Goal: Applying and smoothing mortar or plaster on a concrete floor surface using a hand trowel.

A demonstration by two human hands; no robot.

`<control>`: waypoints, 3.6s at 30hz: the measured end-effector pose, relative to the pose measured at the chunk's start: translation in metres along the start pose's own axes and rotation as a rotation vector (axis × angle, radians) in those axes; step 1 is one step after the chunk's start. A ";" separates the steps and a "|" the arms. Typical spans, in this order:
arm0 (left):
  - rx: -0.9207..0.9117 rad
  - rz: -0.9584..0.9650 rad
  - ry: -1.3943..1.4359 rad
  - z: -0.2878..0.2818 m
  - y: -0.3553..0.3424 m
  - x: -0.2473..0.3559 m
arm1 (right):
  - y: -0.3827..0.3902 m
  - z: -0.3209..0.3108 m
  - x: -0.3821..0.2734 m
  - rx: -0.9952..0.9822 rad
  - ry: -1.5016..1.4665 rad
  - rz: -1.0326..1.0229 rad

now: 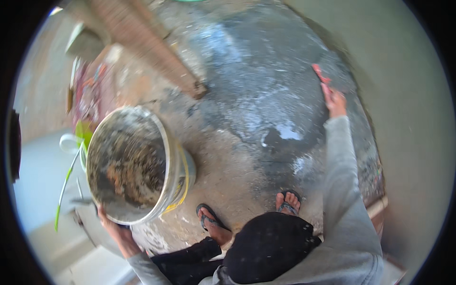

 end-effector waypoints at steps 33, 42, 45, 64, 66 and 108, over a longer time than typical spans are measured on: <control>-0.129 -0.221 -0.031 -0.135 -0.177 0.166 | 0.856 0.374 0.309 -1.182 1.838 -1.002; 0.048 -0.319 0.041 -0.178 -0.271 0.290 | 0.890 0.500 0.319 -0.739 1.364 -0.403; 0.111 -0.345 -0.033 -0.182 -0.309 0.339 | 0.850 0.544 0.336 -0.474 1.240 -0.230; 0.396 -0.541 -0.243 -0.064 -0.599 0.271 | 0.215 0.647 0.737 -0.092 1.919 -0.466; 0.404 -0.574 -0.186 -0.057 -0.624 0.287 | 0.216 0.649 0.734 -0.120 1.961 -0.506; 0.343 -0.745 -0.186 -0.044 -0.819 0.620 | 0.767 1.041 0.710 -0.015 0.861 -0.124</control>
Point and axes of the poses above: each hand's wrist, its own y-axis away from the middle knuckle, its own z-axis out of the palm, x = y × z, the point moved 3 cm from there along -y, towards the middle knuckle, and after that the axes turned 6 degrees about x, right-handed, at the moved point
